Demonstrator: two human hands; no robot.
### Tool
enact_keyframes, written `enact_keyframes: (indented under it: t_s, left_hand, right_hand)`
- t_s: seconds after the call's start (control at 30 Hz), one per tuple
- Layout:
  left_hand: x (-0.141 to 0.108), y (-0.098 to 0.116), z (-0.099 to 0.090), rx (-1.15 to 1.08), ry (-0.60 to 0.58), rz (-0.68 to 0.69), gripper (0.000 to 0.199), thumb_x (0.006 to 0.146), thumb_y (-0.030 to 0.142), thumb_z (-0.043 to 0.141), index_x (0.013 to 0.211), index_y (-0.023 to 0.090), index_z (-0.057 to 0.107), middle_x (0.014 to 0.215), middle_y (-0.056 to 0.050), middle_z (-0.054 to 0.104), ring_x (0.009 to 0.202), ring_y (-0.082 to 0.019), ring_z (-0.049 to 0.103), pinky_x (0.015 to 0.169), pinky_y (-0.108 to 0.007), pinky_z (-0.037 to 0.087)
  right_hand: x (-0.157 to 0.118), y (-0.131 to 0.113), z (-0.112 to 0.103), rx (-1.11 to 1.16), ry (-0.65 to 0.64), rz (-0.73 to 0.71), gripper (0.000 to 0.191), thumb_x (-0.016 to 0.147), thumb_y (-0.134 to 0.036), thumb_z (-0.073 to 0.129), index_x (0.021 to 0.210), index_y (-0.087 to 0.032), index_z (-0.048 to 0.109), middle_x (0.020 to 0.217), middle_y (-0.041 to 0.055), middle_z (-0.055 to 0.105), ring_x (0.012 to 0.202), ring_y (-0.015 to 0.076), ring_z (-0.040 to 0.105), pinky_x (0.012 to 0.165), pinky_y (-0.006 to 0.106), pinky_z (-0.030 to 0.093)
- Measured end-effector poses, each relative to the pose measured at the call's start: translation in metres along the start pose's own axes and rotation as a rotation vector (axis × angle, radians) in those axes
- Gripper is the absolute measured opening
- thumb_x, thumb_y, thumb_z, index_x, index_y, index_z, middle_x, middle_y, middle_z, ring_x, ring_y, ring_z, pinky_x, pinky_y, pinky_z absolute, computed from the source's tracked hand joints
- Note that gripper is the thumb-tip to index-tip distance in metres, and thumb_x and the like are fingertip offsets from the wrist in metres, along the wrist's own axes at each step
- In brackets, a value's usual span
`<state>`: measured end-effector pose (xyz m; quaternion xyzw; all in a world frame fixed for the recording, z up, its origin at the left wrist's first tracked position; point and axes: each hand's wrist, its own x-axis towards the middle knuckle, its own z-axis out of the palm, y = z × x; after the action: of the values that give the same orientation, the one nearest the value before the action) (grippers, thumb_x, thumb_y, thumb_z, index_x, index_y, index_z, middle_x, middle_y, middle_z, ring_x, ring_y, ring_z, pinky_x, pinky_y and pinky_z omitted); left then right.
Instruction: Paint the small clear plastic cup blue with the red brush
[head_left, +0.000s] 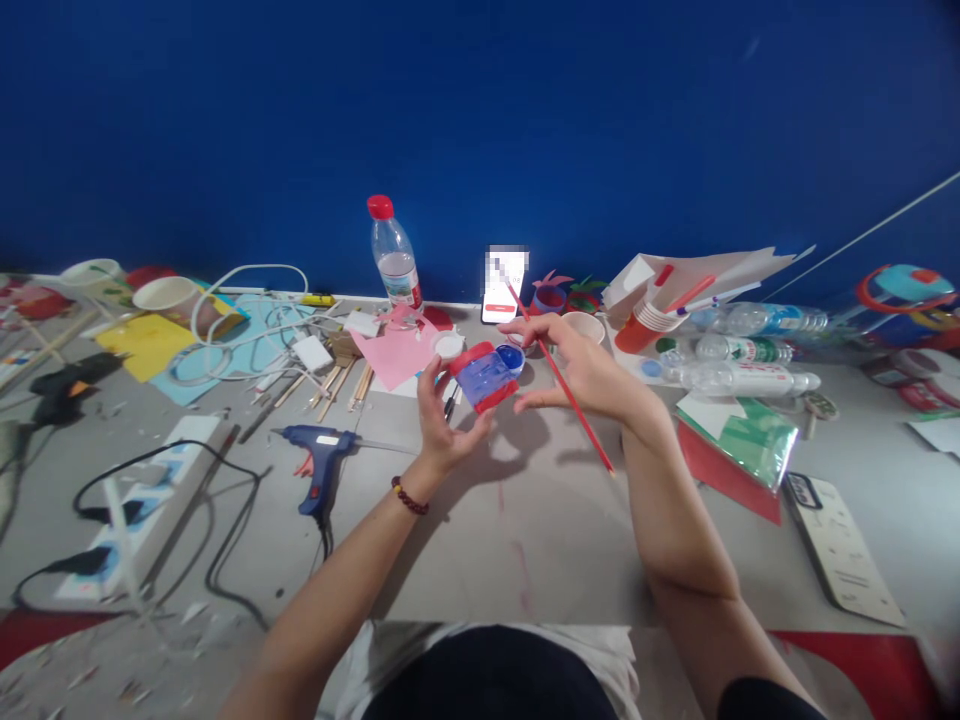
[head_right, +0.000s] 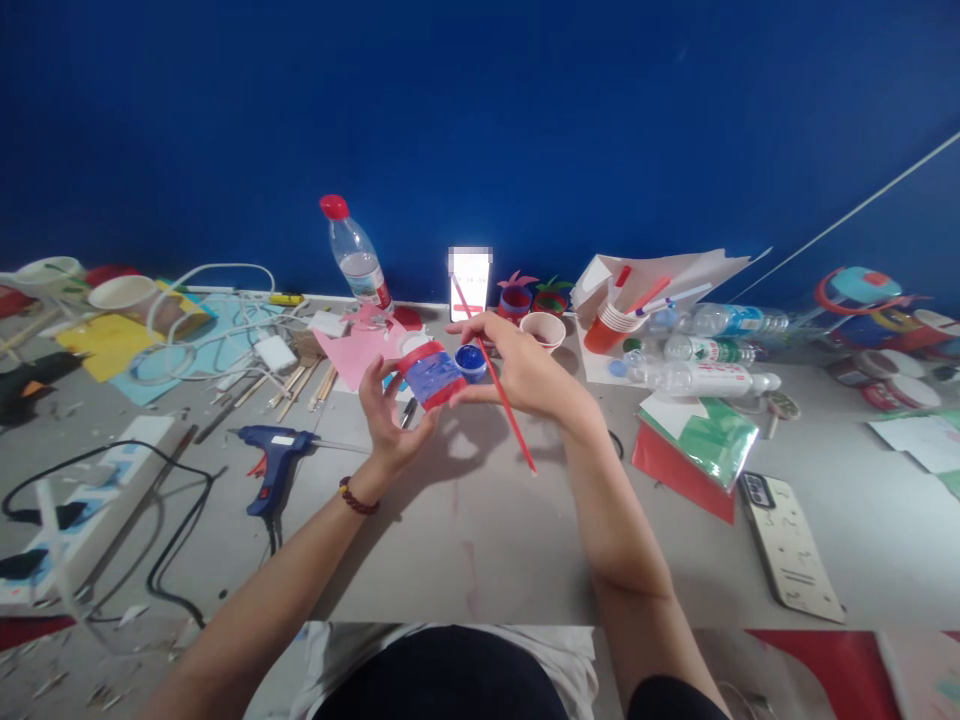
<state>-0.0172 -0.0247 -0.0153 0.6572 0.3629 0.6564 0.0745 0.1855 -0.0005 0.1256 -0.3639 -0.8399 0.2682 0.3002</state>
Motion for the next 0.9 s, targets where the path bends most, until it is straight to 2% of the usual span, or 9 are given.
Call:
enact_keyframes:
  t_s: [0.17,0.4,0.63,0.77,0.9]
  left_hand:
    - [0.0,0.003,-0.002,-0.045,-0.047,0.019,0.082,0.086,0.047,0.063,0.152,0.03,0.019,0.136,-0.014,0.039,0.127,-0.027,0.048,0.1,-0.047,0.053]
    - [-0.005,0.004,-0.001,-0.109,-0.079,0.002,0.072,0.091,0.05,0.052,0.151,0.028,0.02,0.137,-0.015,0.041,0.13,-0.03,0.049,0.1,-0.05,0.052]
    - [-0.001,0.003,-0.003,-0.074,-0.102,0.007,0.082,0.087,0.05,0.06,0.154,0.027,0.017,0.137,-0.015,0.047,0.126,-0.031,0.053,0.104,-0.056,0.047]
    - [0.005,0.005,-0.005,-0.036,-0.164,0.004,0.089,0.084,0.051,0.064,0.155,0.026,0.016,0.143,-0.017,0.045,0.121,-0.03,0.057,0.1,-0.052,0.051]
    - [0.009,0.004,-0.006,0.071,-0.219,0.011,0.09,0.08,0.06,0.067,0.153,0.026,0.025,0.139,-0.017,0.051,0.121,-0.031,0.057,0.099,-0.051,0.051]
  right_hand:
    - [-0.001,0.001,0.005,0.043,-0.136,-0.01,0.055,0.072,-0.043,0.082,0.112,-0.029,0.048,0.145,0.0092,0.051,0.135,0.031,0.047,0.107,0.051,0.045]
    - [-0.002,-0.012,0.008,0.04,-0.222,0.058,0.049,0.076,-0.037,0.078,0.111,-0.028,0.045,0.129,0.0091,0.057,0.121,0.0293,0.055,0.098,0.047,0.047]
    - [-0.001,-0.016,0.008,-0.002,-0.2,0.052,0.045,0.08,-0.03,0.071,0.117,-0.026,0.046,0.126,0.0086,0.058,0.117,0.0277,0.056,0.099,0.045,0.046]
    - [-0.004,-0.015,0.008,-0.058,-0.219,0.045,0.047,0.082,-0.026,0.067,0.123,-0.025,0.044,0.128,0.0102,0.056,0.12,0.0282,0.054,0.1,0.045,0.046]
    - [-0.005,-0.015,0.008,-0.105,-0.239,0.065,0.046,0.083,-0.026,0.065,0.125,-0.024,0.044,0.126,0.0109,0.057,0.118,0.0289,0.055,0.097,0.046,0.047]
